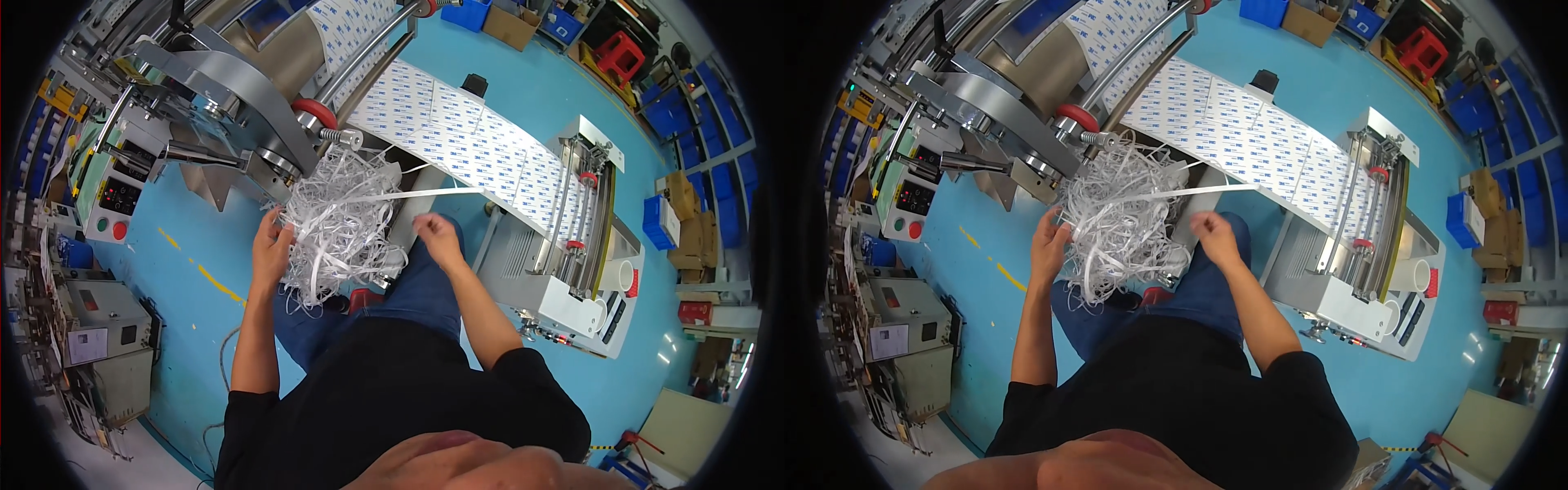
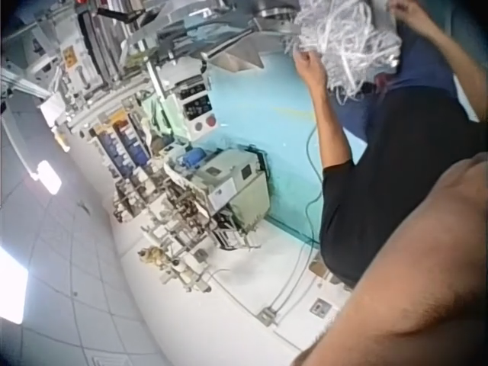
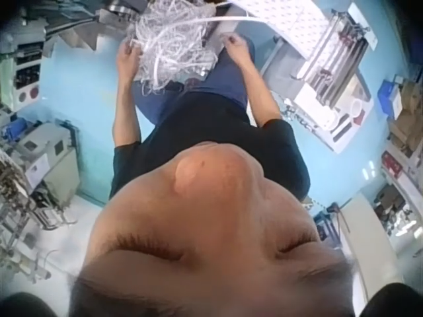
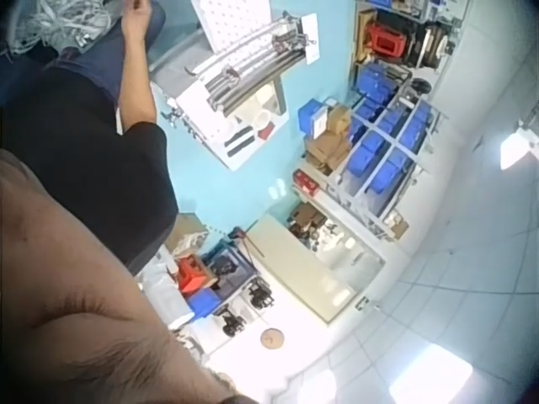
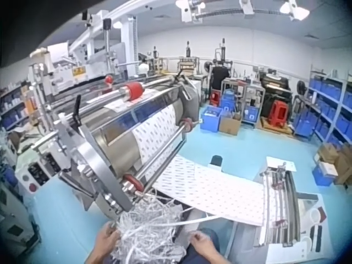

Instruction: The recorder organizes and packs stacks of printed labels while operating a label-cutting machine.

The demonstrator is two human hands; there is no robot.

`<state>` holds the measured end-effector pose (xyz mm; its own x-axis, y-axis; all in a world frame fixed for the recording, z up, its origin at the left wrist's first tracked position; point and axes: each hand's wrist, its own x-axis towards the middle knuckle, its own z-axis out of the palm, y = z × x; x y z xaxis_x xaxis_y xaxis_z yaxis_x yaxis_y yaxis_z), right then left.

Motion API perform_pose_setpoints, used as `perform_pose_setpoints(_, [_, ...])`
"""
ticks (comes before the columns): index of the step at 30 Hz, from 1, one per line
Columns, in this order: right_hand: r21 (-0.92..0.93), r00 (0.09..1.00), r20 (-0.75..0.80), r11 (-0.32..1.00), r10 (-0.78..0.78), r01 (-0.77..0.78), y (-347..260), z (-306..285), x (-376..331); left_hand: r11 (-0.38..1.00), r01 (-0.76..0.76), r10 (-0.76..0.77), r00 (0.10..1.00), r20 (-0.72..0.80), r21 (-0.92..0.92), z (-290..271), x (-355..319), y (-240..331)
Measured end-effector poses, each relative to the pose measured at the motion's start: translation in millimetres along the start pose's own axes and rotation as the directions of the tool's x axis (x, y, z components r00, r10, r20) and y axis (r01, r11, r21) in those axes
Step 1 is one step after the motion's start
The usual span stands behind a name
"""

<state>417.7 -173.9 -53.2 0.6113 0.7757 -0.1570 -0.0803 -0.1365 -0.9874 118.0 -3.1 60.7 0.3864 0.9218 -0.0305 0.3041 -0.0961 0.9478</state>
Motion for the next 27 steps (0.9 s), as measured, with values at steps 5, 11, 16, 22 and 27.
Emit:
perform_pose_setpoints(5, [-0.184, 0.896, 0.421, 0.981, 0.141, -0.068, -116, -19, -69, 0.999, 0.025, -0.026, 1.000, -0.005, -0.025, -3, -4, 19])
perform_pose_setpoints(11, [-0.349, 0.759, 0.648, 0.863, -0.060, 0.366, -234, -57, -84, 0.996, -0.018, 0.018, 1.000, -0.002, -0.084, -28, 2, -20])
perform_pose_setpoints(16, [-0.449, 0.829, 0.558, 0.826, -0.037, 0.340, -246, -96, -38, 0.987, 0.045, -0.058, 0.995, -0.084, -0.155, -46, -20, -58])
perform_pose_setpoints(22, [-0.252, 0.921, 0.387, 0.955, -0.049, 0.156, -223, -109, 4, 0.766, 0.299, -0.348, 0.937, 0.025, -0.569, -85, -44, -115])
perform_pose_setpoints(27, [-0.205, 0.955, 0.272, 0.963, -0.114, 0.173, -203, -118, 14, 0.743, 0.447, -0.438, 0.887, 0.144, -0.498, -106, -59, -114])
